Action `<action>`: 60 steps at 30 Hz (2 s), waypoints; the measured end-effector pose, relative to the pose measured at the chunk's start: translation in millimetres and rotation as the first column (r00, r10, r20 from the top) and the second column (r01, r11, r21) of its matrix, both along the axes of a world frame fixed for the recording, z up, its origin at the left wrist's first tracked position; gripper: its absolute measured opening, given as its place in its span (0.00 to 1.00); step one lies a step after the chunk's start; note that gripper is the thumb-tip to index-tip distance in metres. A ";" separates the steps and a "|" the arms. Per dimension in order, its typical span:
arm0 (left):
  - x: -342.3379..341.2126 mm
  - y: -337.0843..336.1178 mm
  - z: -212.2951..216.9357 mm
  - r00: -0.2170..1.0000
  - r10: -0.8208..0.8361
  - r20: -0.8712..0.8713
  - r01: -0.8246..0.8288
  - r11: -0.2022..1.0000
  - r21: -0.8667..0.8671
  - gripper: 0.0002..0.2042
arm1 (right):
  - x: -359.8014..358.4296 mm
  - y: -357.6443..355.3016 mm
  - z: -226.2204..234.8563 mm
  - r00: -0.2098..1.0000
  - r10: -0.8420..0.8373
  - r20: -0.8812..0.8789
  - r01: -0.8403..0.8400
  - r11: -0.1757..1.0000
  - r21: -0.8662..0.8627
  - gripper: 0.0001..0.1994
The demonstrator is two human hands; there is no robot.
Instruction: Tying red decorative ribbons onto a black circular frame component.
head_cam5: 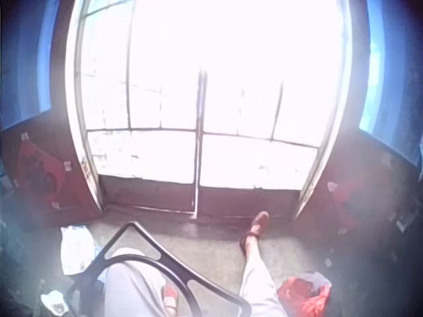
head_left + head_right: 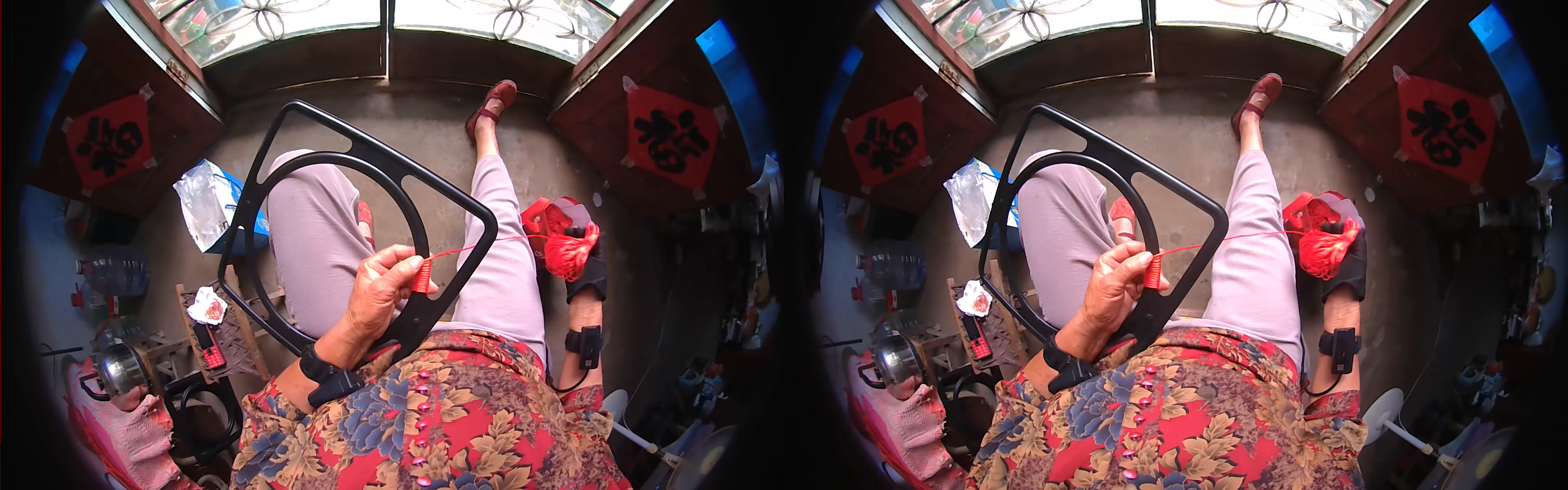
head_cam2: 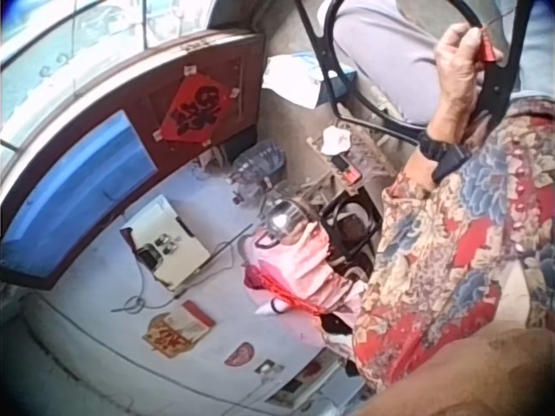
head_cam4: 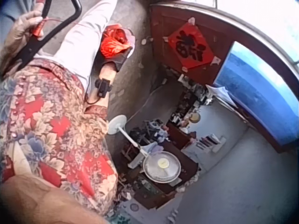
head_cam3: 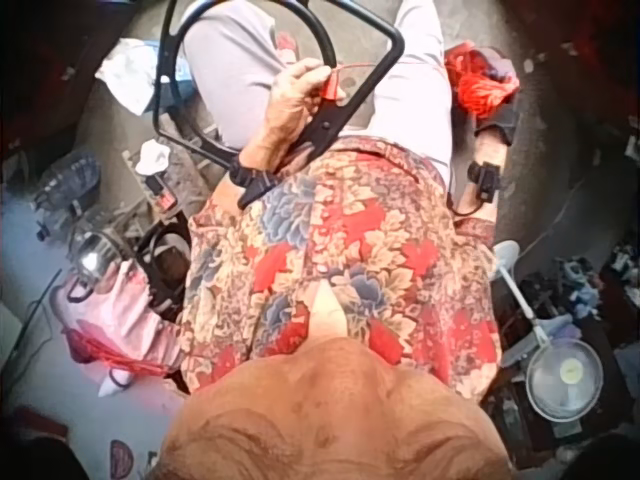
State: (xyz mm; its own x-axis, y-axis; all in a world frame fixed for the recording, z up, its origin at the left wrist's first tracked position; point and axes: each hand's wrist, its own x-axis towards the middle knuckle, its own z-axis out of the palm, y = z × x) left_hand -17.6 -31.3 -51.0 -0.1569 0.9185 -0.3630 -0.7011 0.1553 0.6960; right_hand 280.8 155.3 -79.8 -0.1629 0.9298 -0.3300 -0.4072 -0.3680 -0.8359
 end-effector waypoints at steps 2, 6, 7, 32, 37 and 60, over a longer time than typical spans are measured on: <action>-0.5 1.6 3.6 0.999 -0.009 -0.030 0.009 1.000 -0.007 0.05 | -5.8 9.9 -5.2 0.944 0.014 0.331 -0.045 0.995 0.087 0.15; -4.8 4.3 17.0 0.985 -0.074 -0.157 0.062 0.995 -0.077 0.05 | -62.8 1.1 -11.8 0.724 -0.018 0.690 -0.313 0.882 0.352 0.17; -5.3 3.5 18.3 0.984 -0.075 -0.164 0.063 0.995 -0.077 0.05 | -84.0 -1.2 -12.5 0.793 -0.005 0.610 -0.293 0.874 0.389 0.14; -2.0 -10.4 2.5 0.994 -0.093 -0.053 0.091 0.995 -0.039 0.09 | -152.8 -46.8 22.8 0.619 0.784 -0.045 -0.779 0.621 0.087 0.22; -4.0 -8.0 4.3 0.994 -0.109 -0.028 0.107 0.992 -0.073 0.08 | -106.2 -46.0 -20.4 0.811 0.379 -0.446 -0.493 0.853 -0.172 0.12; -1.5 -4.1 2.1 0.997 -0.062 0.046 0.064 0.997 -0.041 0.06 | -3.6 -10.3 -13.7 0.925 0.189 0.330 -0.232 0.968 0.098 0.15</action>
State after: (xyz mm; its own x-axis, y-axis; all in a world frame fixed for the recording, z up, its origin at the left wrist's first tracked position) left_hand -19.1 -35.3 -48.9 -0.0817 0.9098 -0.4069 -0.7195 0.2287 0.6558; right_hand 277.2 145.0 -93.5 -0.2672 0.9242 -0.2729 -0.0396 -0.2935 -0.9552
